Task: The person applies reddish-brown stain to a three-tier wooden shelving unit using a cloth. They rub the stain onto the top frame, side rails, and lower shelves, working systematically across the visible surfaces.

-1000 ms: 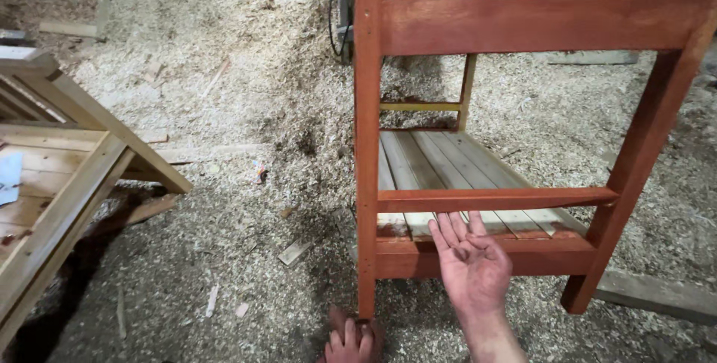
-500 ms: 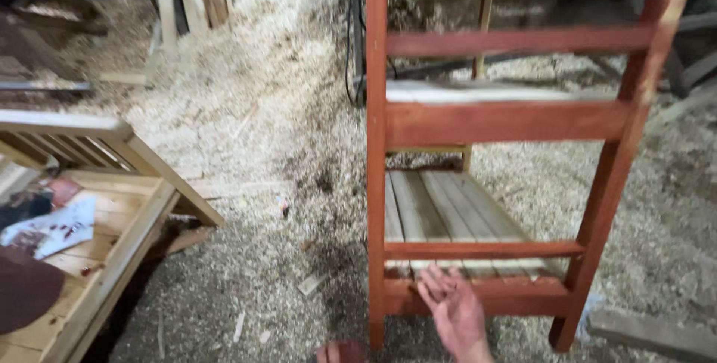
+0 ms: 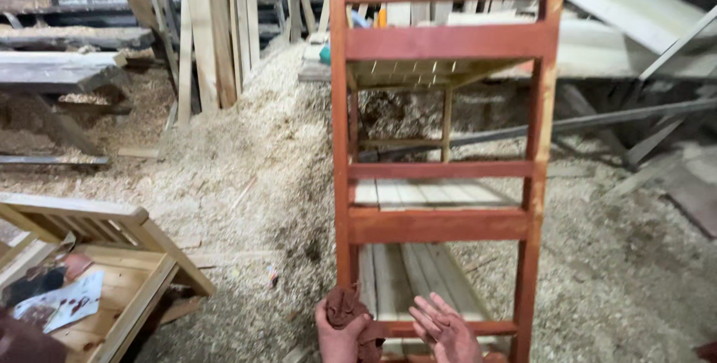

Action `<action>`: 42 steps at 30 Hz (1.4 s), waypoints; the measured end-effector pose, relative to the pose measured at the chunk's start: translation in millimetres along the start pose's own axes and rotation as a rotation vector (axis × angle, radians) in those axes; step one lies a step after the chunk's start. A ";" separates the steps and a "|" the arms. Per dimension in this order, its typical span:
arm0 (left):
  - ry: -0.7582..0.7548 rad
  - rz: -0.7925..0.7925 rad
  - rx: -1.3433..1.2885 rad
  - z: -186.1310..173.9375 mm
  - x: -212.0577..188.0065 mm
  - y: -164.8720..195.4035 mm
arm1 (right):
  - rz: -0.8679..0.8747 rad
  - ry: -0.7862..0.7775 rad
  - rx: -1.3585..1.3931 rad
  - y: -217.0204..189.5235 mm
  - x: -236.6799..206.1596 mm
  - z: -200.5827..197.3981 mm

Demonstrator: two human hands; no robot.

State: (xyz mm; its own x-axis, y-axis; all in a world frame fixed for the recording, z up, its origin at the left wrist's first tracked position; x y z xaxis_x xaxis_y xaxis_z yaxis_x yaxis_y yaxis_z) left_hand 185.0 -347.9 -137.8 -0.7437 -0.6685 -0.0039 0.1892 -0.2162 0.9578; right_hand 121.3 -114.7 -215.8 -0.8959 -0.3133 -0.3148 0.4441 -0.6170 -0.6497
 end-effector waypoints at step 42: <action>0.117 1.349 0.612 309.5 306.4 429.6 | -0.186 -0.266 -0.214 -337.7 211.0 268.3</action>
State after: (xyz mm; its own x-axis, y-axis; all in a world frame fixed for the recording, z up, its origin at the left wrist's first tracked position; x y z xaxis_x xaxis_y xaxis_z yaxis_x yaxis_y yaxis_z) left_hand -160.1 -425.3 361.4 -0.1709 -0.1747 0.9697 0.3623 0.9041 0.2267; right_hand -215.2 -166.1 122.8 -0.9148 -0.4039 -0.0053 0.2367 -0.5253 -0.8173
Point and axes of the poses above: each hand's wrist, its own x-axis towards the middle knuckle, its own z-axis out of the palm, y = z × x, the point moved 8 cm from there along x, towards the middle knuckle, and after that the axes turned 9 degrees about -x, right-handed, at the moved point
